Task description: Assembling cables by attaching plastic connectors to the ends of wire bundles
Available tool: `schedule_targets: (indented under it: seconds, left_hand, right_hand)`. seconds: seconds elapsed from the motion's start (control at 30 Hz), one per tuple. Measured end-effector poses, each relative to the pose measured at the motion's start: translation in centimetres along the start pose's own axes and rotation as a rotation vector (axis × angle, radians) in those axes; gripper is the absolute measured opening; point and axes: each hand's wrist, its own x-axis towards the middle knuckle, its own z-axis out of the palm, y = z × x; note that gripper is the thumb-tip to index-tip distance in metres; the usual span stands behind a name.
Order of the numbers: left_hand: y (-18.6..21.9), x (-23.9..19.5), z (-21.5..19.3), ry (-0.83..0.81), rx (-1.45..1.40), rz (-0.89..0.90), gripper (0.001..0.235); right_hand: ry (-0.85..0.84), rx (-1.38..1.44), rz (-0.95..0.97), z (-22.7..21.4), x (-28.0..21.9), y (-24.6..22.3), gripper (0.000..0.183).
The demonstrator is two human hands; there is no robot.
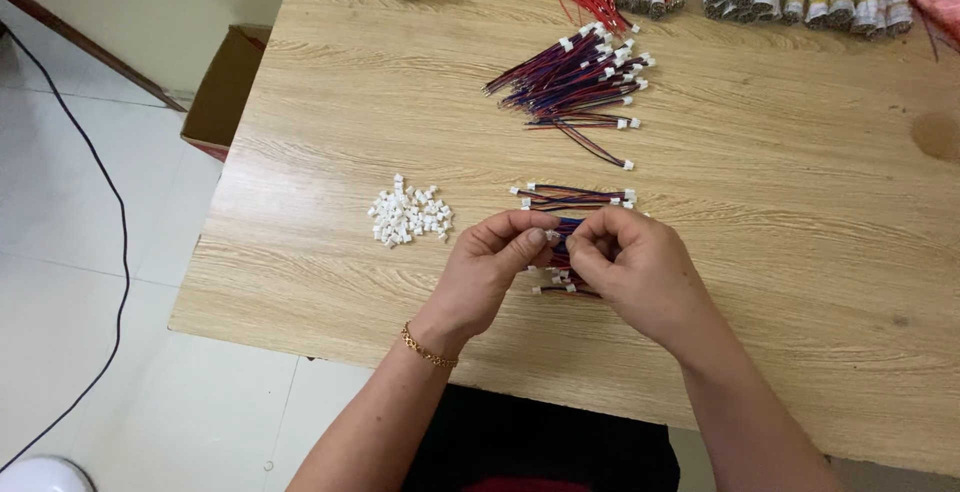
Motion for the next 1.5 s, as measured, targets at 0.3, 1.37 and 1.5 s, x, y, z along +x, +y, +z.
schedule_targets:
  seconds: [0.3, 1.37, 1.5]
  left_hand:
    - [0.4, -0.2, 0.1, -0.009, 0.007, 0.001, 0.021]
    - [1.0, 0.5, 1.7, 0.074, -0.220, -0.043, 0.019]
    - [1.2, 0.4, 1.5, 0.068, -0.204, -0.056, 0.019]
  right_hand:
    - [-0.005, -0.032, 0.038, -0.3, -0.3, -1.0, 0.007]
    - [-0.033, -0.010, -0.415, -0.9, -0.7, -2.0, 0.006]
    - [-0.029, -0.016, -0.415, -0.8, -0.3, -1.2, 0.006]
